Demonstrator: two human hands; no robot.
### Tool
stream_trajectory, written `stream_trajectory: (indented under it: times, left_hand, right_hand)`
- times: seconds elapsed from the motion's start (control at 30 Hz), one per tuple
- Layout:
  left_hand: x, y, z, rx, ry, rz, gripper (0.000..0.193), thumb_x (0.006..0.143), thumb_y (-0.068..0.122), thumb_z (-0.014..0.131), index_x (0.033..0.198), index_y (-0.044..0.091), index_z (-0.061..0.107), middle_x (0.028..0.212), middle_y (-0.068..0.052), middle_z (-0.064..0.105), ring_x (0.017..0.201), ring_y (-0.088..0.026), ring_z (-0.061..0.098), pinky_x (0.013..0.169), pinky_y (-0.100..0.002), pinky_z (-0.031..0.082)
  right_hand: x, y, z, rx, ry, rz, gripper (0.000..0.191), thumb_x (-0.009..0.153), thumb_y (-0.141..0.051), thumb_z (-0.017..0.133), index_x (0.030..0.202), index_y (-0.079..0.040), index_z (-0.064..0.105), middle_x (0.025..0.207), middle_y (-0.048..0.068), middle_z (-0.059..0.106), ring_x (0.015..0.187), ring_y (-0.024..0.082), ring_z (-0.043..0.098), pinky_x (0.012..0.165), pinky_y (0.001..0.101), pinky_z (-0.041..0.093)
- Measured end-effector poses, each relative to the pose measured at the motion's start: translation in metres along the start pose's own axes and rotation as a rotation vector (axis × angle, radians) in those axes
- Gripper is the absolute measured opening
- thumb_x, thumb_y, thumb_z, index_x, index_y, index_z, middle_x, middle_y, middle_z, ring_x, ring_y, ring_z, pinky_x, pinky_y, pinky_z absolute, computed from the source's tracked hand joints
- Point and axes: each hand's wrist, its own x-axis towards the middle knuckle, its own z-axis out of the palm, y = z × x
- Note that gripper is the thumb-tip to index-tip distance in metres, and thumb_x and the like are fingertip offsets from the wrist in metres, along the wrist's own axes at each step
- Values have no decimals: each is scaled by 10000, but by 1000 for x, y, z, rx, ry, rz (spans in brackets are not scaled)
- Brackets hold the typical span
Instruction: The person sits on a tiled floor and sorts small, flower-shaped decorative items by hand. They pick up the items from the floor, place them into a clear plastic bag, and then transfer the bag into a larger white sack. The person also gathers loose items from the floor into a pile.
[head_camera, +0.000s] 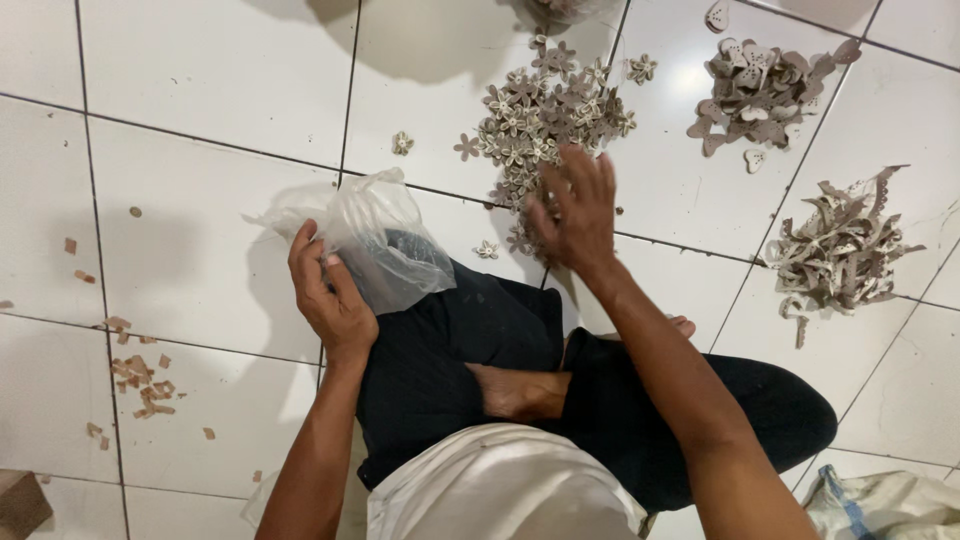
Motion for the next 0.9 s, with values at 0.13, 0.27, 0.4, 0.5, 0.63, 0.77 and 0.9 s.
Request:
stream_trajectory:
  times: [0.13, 0.27, 0.4, 0.5, 0.63, 0.77, 0.9]
  left_hand:
    - [0, -4, 4, 34, 28, 62, 271, 1125, 134, 424, 1279, -50, 551, 1502, -234, 521, 1364, -395, 547, 1110, -446, 472]
    - [1, 1, 3, 166, 114, 212, 364, 1113, 124, 482, 1425, -58, 437, 1567, -251, 416, 1450, -419, 427, 1225, -513, 322]
    - [7, 38, -9, 550, 119, 349, 376, 1057, 120, 570, 1418, 76, 475, 1575, -192, 413, 1436, -335, 447, 1219, -544, 272]
    - [-2, 87, -7, 456, 25, 334, 511, 1011, 220, 639, 1456, 63, 443, 1541, -175, 439, 1373, -301, 481, 1158, -486, 364]
    - [29, 116, 35, 541, -100, 353, 825, 873, 371, 738, 1468, -86, 396, 1398, -275, 470, 1203, -399, 484, 986, -523, 388]
    - [51, 104, 44, 716, -315, 158, 664, 930, 259, 715, 1460, -45, 455, 1259, -215, 561, 1082, -361, 544, 845, -491, 452]
    - [56, 89, 50, 715, -182, 281, 655, 1010, 371, 695, 1493, 5, 446, 1217, -202, 565, 1024, -330, 564, 791, -462, 474]
  right_hand:
    - [81, 24, -23, 123, 90, 297, 821, 1043, -723, 571, 1642, -211, 338, 1732, 169, 105, 1619, 375, 159, 1290, 681, 139]
    - [128, 6, -41, 95, -382, 243, 968, 898, -810, 545, 1674, -326, 228, 1739, 115, 34, 1589, 382, 26, 1195, 775, 25]
    - [95, -24, -39, -84, -545, -23, 981, 770, -831, 591, 1593, -383, 301, 1684, 111, 38, 1523, 407, -7, 1131, 778, 23]
    - [55, -35, -23, -41, -258, -122, 781, 888, -712, 644, 1519, -283, 479, 1660, 146, 246, 1525, 378, 183, 1199, 697, 167]
    - [39, -24, -14, 187, -122, 9, 479, 970, -163, 616, 1442, -244, 622, 1494, 70, 591, 1422, 290, 527, 1246, 492, 458]
    - [43, -6, -44, 1317, -98, 542, 540, 1010, -515, 538, 1388, -138, 616, 1331, 126, 671, 1190, 284, 670, 1013, 465, 594]
    - [41, 2, -79, 2010, -168, 695, 764, 1047, -619, 293, 1427, -21, 577, 1296, 177, 668, 1188, 297, 648, 1059, 486, 550]
